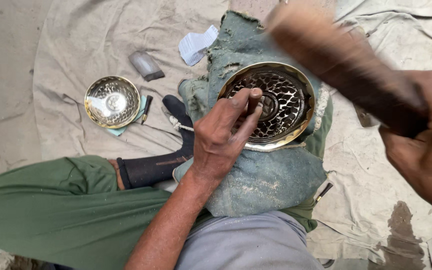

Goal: The person sits on the ground with an ornate brass bowl on a cloth pad over their lap. They hold a small punch against the bowl's patterned surface with one hand and strike it with a wooden mallet held in the other hand, repositioning the punch repeatedly around the decorative design, and briefly turn the bowl to work another area.

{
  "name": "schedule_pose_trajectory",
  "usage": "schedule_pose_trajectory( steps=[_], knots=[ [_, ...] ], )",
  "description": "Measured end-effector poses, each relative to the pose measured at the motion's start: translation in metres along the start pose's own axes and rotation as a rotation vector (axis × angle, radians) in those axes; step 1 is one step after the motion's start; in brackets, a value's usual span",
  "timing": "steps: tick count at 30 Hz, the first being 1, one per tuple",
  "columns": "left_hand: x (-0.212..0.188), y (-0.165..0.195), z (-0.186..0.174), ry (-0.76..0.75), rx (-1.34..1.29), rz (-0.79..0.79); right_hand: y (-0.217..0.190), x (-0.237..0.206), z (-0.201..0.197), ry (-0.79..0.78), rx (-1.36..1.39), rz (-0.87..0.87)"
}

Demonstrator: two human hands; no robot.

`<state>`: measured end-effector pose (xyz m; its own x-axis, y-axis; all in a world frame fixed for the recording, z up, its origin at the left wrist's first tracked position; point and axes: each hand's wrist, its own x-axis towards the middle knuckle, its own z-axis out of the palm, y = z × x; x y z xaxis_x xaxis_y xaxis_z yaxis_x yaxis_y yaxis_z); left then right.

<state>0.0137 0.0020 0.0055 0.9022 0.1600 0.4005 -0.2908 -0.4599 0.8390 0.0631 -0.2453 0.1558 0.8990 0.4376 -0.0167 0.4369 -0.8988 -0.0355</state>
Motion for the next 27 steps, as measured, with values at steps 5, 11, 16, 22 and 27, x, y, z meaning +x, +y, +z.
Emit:
schedule_pose_trajectory(
  steps=[5, 11, 16, 22, 27],
  knots=[
    [-0.001, -0.001, 0.0, -0.004, 0.041, 0.032, -0.008, 0.005, -0.003, 0.032, 0.063, -0.041],
    [-0.001, -0.005, 0.004, -0.001, 0.05, 0.038, -0.008, 0.008, -0.006, -0.115, -0.088, 0.038],
    [-0.003, -0.008, 0.006, 0.008, 0.058, 0.05, -0.002, 0.006, -0.002, -0.087, -0.112, -0.001],
    [-0.002, -0.005, 0.003, 0.003, 0.05, 0.052, 0.005, 0.002, 0.001, -0.089, -0.086, -0.013],
    [0.001, -0.002, 0.0, 0.026, 0.041, 0.076, 0.016, -0.003, 0.007, -0.106, -0.064, 0.045]
  ],
)
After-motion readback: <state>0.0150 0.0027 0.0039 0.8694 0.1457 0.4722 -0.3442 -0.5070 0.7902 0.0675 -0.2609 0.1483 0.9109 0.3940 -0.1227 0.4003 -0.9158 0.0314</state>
